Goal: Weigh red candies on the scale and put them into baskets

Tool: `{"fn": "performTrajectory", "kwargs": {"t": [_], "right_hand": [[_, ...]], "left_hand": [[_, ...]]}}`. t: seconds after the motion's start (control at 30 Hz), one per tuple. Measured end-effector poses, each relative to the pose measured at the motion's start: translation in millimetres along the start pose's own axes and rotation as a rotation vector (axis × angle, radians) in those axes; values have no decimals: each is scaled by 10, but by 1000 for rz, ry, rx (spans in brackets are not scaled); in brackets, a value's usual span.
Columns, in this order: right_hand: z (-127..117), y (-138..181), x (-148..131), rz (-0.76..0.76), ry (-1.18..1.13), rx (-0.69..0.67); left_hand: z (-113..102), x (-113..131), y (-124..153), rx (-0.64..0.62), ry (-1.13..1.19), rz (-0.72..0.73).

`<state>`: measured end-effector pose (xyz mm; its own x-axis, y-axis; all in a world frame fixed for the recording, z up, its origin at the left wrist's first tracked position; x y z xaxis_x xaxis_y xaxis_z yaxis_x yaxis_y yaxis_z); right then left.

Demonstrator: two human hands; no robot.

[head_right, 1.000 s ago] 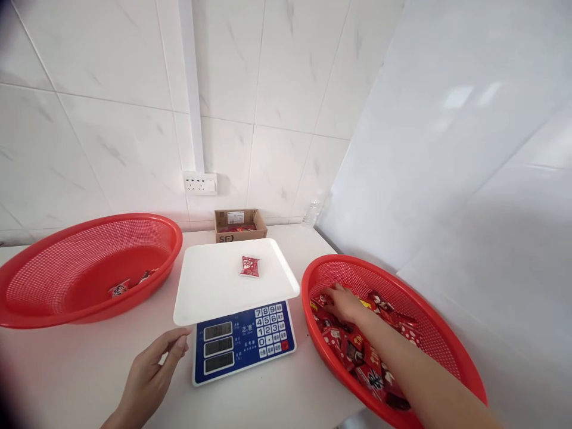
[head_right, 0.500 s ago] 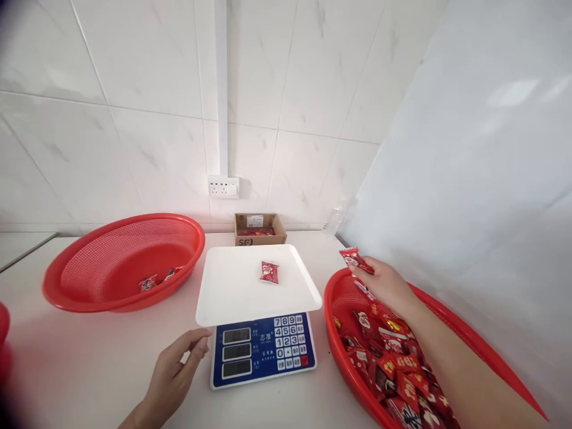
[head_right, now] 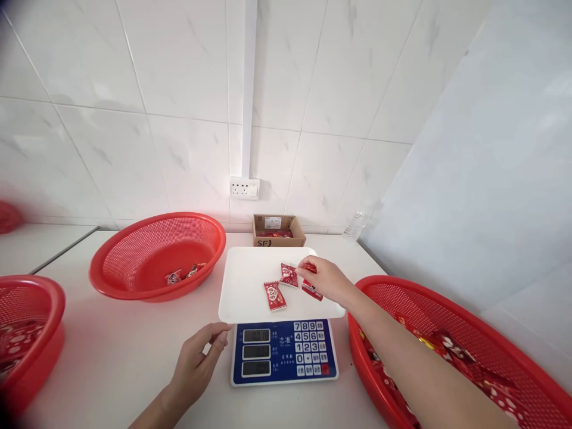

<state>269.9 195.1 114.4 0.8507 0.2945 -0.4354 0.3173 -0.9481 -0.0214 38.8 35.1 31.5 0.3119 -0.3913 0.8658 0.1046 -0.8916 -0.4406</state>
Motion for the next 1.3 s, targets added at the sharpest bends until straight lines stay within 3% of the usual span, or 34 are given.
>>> {"fn": "performTrajectory", "kwargs": {"t": [0.1, 0.27, 0.47, 0.57, 0.73, 0.87, 0.93, 1.03, 1.17, 1.3], "right_hand": [[-41, 11, 93, 57, -83, 35], [-75, 141, 272, 237, -443, -34], [-349, 353, 457, 354, -636, 33], [-323, 376, 440, 318, -642, -8], [-70, 318, 285, 223, -624, -162], [-99, 306, 240, 186, -566, -117], [-213, 345, 318, 205, -493, -60], [-437, 443, 607, 234, -165, 53], [-607, 595, 1246, 276, 403, 142], [-601, 740, 1890, 398, 671, 127]], "left_hand": [[11, 12, 20, -11, 10, 24], [-4, 17, 24, -8, -12, 29], [15, -4, 5, -24, -8, 0], [40, 1, 16, -37, 1, 18], [38, -17, 12, -30, -7, -8], [7, -35, -8, -9, -13, -64], [-8, -25, -13, 2, -17, -61], [-16, -15, -12, 2, -20, -44], [2, -38, 2, -9, -1, -38], [25, -63, 15, -23, 4, -28]]}}
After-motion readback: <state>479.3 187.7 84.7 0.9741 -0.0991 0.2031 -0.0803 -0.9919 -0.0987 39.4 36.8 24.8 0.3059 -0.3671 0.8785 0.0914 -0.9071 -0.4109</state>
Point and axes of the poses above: each hand's wrist, its own y-axis away from the middle knuckle, its own z-axis out of the palm, x = y × z, the point moved 5 cm from there along -y, towards the middle knuckle, and after that the axes turned 12 degrees about y, right-handed, at the moved point
